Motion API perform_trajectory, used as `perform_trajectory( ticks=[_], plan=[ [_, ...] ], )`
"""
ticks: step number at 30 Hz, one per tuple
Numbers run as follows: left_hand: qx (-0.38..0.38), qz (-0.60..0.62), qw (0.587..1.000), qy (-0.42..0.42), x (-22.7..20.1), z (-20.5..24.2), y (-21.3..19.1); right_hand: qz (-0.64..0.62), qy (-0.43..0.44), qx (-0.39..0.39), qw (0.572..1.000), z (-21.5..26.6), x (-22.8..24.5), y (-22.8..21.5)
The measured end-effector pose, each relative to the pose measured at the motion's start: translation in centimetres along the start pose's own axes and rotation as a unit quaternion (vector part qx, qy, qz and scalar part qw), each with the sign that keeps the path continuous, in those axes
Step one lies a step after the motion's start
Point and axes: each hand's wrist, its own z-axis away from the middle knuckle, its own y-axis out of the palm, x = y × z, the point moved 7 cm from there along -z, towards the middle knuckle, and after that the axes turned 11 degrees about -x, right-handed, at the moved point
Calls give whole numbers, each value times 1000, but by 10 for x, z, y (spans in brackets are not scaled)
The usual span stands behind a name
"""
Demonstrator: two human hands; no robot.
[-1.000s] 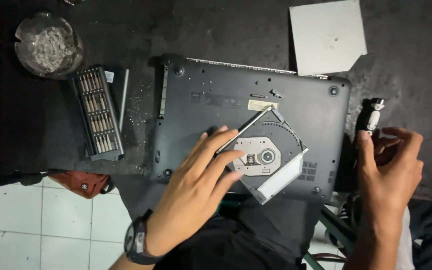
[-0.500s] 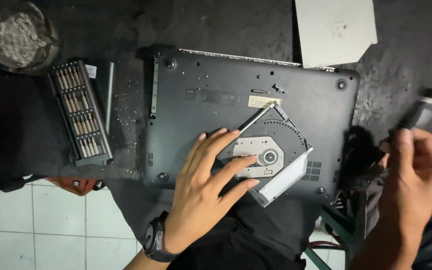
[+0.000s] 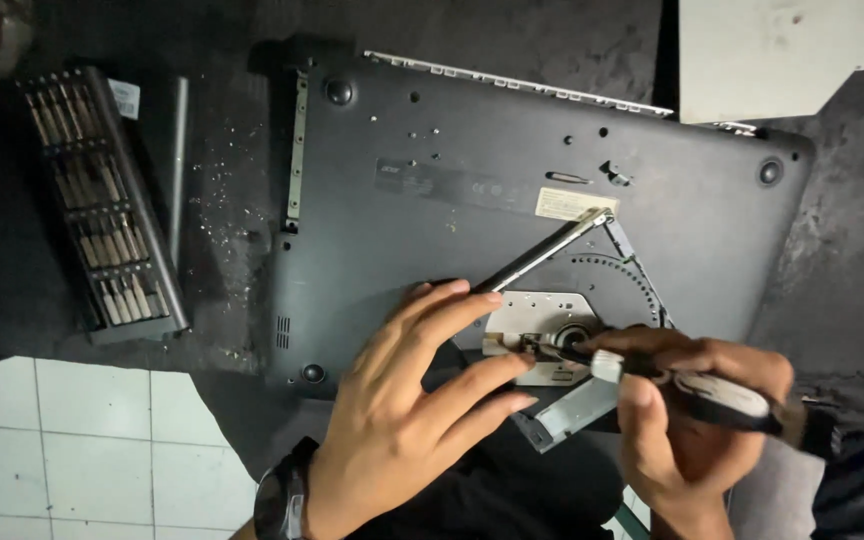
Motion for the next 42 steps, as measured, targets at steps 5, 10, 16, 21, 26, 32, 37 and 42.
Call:
perform_trajectory(
  ticks=[5, 10, 16, 21, 26, 32, 37, 42],
  plan=[
    [2, 16, 1000, -7, 2, 1, 0, 8, -49, 20, 999, -2, 10, 8],
    [3, 27, 1000, -8, 3, 3, -1, 6, -42, 45, 998, 5, -1, 4],
    [9, 28, 1000, -9, 4, 5, 1, 16, -47, 35, 998, 2, 3, 6],
    [2, 29, 1000, -4, 3, 3, -2, 28, -28, 47, 998, 0, 2, 7],
    [-2, 26, 1000, 1, 4, 3, -2, 106, -81, 50, 990, -3, 14, 10],
    [7, 31, 999, -5, 4, 4, 0, 134, -58, 67, 987, -11, 24, 16],
    [6, 26, 1000, 5, 2, 2, -1, 144, -55, 55, 987, 3, 4, 2],
    [0, 28, 1000, 7, 0, 1, -4, 55, -35, 74, 995, 7, 5, 9]
  ],
)
